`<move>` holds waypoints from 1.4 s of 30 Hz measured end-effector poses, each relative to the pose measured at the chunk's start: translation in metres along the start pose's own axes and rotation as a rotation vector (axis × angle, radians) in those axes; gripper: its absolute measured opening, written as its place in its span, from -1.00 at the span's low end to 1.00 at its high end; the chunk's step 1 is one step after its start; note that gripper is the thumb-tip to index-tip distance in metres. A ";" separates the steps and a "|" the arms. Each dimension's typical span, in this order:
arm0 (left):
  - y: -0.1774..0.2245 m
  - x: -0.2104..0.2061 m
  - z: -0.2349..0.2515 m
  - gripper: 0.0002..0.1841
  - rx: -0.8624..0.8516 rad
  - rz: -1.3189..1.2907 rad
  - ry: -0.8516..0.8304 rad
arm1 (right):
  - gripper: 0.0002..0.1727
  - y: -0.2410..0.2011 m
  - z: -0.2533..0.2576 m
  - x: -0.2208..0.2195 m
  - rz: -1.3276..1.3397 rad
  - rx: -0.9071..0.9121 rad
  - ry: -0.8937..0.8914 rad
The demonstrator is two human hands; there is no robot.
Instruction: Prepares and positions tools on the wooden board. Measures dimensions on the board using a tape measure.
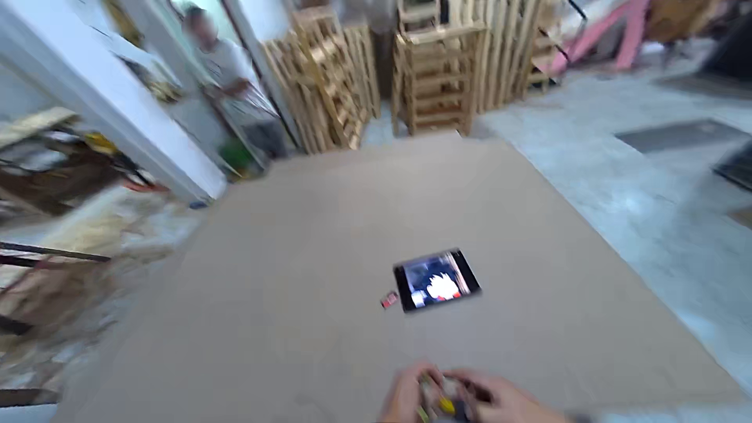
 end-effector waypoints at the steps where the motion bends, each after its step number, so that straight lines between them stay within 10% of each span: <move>1: -0.014 0.007 0.000 -0.79 -0.002 -0.032 0.029 | -0.48 0.005 -0.002 0.005 0.006 -0.053 -0.040; 5: -0.055 0.025 0.007 -0.76 0.139 -0.184 0.080 | -0.54 0.036 -0.015 0.024 0.027 -0.145 -0.058; 12: 0.001 -0.065 0.040 -0.61 0.015 0.038 -0.305 | -0.54 0.071 -0.008 0.061 0.297 -0.203 0.258; 22: 0.044 -0.107 0.073 -0.67 -0.036 0.197 0.116 | -0.60 0.085 0.017 0.133 0.421 -0.338 -0.012; 32: 0.032 -0.104 0.059 -0.83 0.171 0.287 -0.027 | -0.53 0.081 0.017 0.132 0.018 -0.175 -0.551; 42: -0.023 -0.019 0.167 -0.74 0.302 0.624 0.254 | -0.74 0.104 0.092 0.293 -0.595 0.378 0.139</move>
Point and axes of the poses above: each hand's wrist, its own z-axis towards the middle knuckle, its own x-axis out of the back of the hand, y = z × x, the point moved 7 cm from there along z, towards the middle knuckle, and after that the axes turned 15 degrees about z, right-handed, at the moved point
